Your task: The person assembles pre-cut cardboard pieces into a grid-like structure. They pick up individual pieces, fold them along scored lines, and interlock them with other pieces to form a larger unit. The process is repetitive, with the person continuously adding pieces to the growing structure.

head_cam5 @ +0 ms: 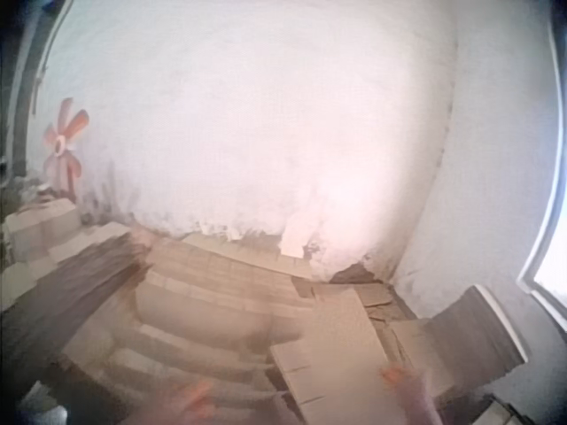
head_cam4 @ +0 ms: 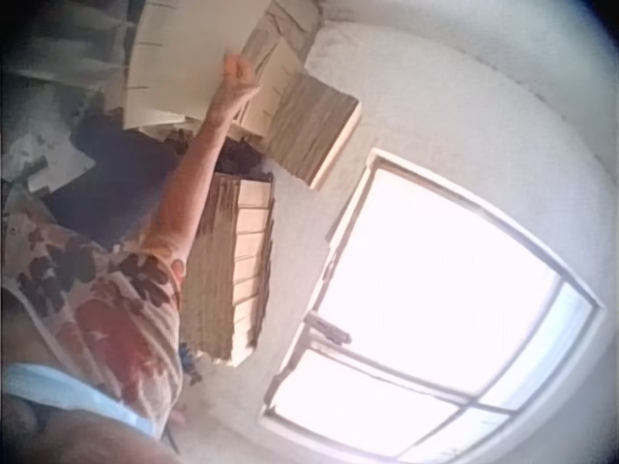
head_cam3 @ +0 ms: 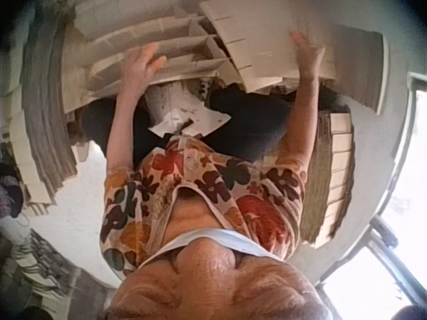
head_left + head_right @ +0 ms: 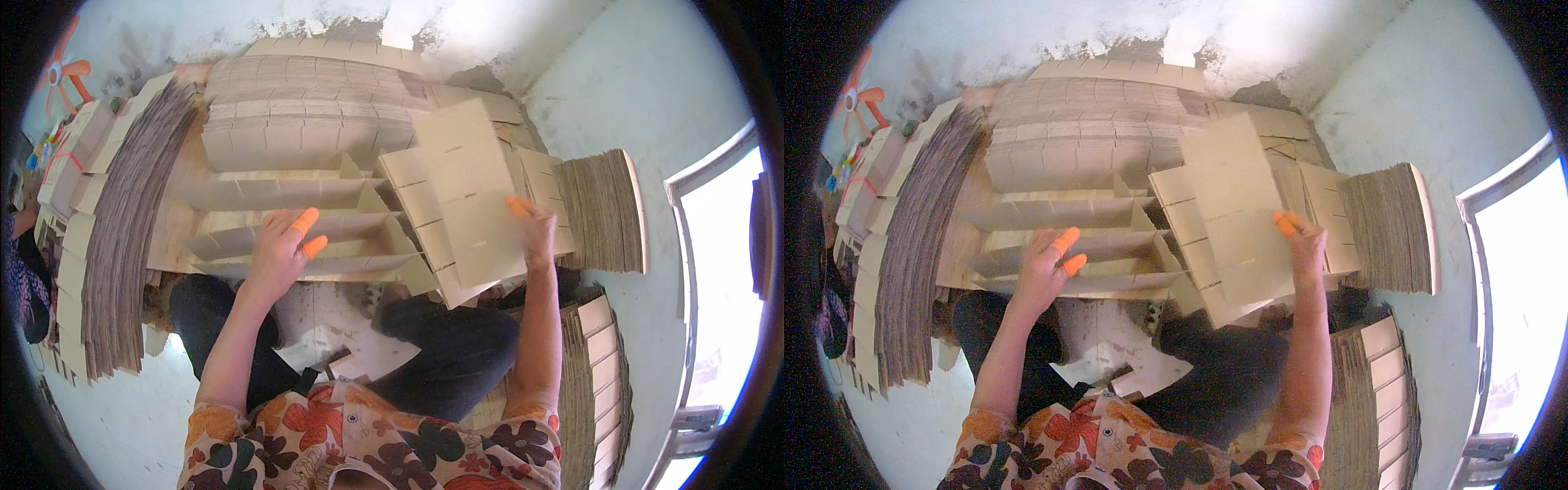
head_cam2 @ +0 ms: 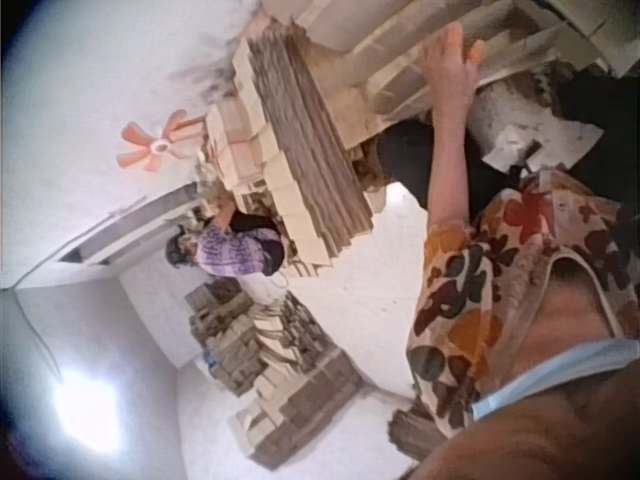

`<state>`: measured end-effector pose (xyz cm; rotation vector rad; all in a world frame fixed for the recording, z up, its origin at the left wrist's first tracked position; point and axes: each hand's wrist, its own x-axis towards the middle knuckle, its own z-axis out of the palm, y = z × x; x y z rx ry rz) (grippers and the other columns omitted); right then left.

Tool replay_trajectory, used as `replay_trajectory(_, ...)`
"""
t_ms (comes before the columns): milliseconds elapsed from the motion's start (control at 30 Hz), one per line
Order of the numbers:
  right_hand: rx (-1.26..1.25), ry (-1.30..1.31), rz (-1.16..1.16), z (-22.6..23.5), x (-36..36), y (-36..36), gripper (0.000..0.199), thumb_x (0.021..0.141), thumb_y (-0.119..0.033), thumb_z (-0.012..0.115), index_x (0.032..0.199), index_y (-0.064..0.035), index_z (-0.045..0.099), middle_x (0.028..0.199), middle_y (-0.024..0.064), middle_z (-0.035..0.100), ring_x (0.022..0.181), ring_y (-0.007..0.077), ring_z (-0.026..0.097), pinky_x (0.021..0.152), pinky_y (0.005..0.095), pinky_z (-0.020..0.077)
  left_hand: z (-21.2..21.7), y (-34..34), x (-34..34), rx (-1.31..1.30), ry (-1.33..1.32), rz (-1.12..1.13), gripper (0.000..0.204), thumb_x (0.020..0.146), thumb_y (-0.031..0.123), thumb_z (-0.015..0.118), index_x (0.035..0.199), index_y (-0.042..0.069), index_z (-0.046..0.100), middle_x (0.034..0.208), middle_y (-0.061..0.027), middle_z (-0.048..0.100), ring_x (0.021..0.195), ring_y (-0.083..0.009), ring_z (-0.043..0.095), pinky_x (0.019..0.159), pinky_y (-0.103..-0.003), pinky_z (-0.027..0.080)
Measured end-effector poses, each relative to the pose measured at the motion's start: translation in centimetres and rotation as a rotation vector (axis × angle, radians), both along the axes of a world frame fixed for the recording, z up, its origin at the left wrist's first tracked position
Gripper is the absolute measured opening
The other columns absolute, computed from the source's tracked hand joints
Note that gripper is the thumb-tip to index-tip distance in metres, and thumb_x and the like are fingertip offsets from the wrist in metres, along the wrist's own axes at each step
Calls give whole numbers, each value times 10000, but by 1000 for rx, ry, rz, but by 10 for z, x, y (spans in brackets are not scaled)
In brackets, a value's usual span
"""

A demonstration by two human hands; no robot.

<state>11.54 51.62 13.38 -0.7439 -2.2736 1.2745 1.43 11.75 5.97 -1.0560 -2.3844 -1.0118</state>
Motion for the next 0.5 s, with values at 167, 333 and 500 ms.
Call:
replay_trajectory(167,253,92,245,44,-18,-91,376,803,-162,743,1135,-13,649,704,53,657,611,73,523,567,262,466,-19,0,19,-85,-4,-70,364,724,213,740,1011,14,635,947,-154,668,872,-320,611,799,-405,462)
replay_trajectory(333,457,50,487,25,-38,-133,398,792,-125,733,1146,18,620,673,186,605,591,177,589,565,298,472,-45,16,23,-157,-34,-146,257,728,161,732,940,42,649,797,-131,657,768,-297,619,703,-399,465)
replay_trajectory(500,487,54,528,17,-49,-157,351,788,-84,711,1109,33,631,755,250,618,653,306,639,605,349,491,-61,18,20,-139,-14,-116,150,745,127,701,868,57,651,692,-110,623,707,-289,606,662,-405,456)
